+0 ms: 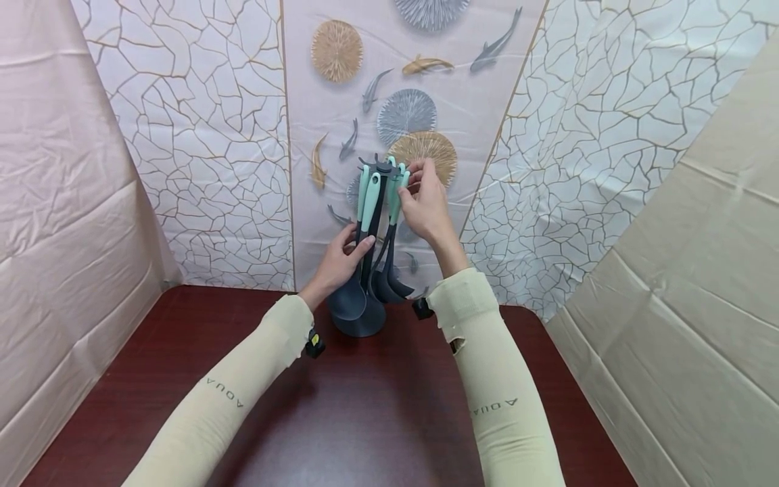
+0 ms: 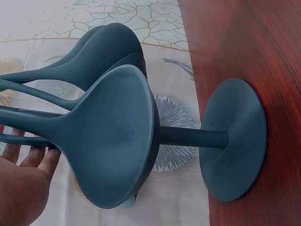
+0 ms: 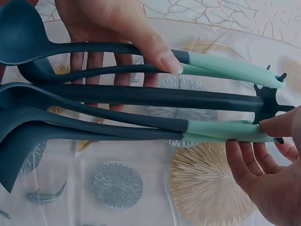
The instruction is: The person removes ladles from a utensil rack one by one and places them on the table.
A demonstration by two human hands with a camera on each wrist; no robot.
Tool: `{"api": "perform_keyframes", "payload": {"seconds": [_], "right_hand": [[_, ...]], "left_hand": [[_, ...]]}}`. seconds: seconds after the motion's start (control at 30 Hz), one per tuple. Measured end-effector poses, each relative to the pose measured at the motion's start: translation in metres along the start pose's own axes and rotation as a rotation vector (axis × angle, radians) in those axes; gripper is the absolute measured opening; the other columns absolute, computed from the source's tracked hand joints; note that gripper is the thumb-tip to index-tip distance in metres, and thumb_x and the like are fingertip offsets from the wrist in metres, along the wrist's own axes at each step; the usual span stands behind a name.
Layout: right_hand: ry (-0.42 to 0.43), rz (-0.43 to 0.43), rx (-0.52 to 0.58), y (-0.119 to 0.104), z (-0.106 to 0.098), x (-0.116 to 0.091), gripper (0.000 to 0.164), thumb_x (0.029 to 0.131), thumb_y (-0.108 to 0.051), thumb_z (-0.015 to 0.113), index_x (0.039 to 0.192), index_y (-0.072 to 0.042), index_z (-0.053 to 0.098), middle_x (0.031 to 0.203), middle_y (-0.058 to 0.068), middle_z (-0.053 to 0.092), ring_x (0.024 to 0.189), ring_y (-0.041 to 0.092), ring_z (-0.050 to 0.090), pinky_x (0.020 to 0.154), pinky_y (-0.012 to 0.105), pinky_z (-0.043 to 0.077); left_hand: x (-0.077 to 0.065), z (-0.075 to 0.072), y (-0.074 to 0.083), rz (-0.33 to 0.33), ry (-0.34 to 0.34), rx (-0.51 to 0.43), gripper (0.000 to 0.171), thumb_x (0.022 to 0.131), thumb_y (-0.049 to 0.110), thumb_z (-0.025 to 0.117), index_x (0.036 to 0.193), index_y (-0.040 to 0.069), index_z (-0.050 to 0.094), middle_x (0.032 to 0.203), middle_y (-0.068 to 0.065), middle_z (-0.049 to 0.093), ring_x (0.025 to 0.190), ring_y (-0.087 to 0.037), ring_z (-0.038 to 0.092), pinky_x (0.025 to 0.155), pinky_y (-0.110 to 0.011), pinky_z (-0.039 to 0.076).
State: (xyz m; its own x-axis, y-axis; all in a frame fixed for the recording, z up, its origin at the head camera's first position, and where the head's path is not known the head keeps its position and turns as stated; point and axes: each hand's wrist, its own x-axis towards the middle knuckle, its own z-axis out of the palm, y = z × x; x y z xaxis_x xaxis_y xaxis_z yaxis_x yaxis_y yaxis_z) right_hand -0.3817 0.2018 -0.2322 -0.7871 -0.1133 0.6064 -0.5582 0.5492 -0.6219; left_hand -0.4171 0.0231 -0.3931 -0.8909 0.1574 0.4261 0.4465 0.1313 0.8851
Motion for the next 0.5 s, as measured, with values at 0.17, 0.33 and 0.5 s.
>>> {"api": "perform_keyframes", "payload": {"seconds": [0.17, 0.33, 0.5], "right_hand": [[-0.056, 0.008, -0.015, -0.0022, -0.0049, 0.0013, 0.030, 0.097, -0.004, 0.059, 0.122, -0.004, 0.043, 0.114, 0.012, 0.053, 0.102, 0.023, 0.058, 0.083, 0.036, 0.049], [-0.086, 0.012, -0.013, -0.0037, -0.0079, 0.0027, 0.030, 0.097, -0.004, 0.057, 0.123, -0.003, 0.042, 0.115, 0.013, 0.053, 0.103, 0.024, 0.058, 0.084, 0.036, 0.050], [-0.095, 0.000, 0.012, -0.0008, -0.0072, 0.0058, 0.031, 0.098, -0.003, 0.056, 0.127, -0.001, 0.046, 0.112, 0.017, 0.057, 0.100, 0.027, 0.058, 0.083, 0.036, 0.048]], "left_hand": [[-0.0011, -0.0005, 0.0001, -0.001, -0.006, -0.007, 0.066, 0.086, 0.071, 0.058, 0.142, 0.037, 0.049, 0.131, 0.000, 0.059, 0.108, -0.020, 0.065, 0.089, -0.044, 0.052], [-0.0004, -0.0004, -0.0008, -0.002, -0.007, -0.006, 0.065, 0.086, 0.072, 0.058, 0.141, 0.039, 0.049, 0.131, 0.002, 0.059, 0.107, -0.017, 0.065, 0.088, -0.042, 0.053], [0.0007, -0.0014, -0.0014, -0.011, -0.010, 0.002, 0.065, 0.085, 0.073, 0.057, 0.140, 0.040, 0.049, 0.131, 0.003, 0.059, 0.109, -0.014, 0.064, 0.088, -0.042, 0.052]]}}
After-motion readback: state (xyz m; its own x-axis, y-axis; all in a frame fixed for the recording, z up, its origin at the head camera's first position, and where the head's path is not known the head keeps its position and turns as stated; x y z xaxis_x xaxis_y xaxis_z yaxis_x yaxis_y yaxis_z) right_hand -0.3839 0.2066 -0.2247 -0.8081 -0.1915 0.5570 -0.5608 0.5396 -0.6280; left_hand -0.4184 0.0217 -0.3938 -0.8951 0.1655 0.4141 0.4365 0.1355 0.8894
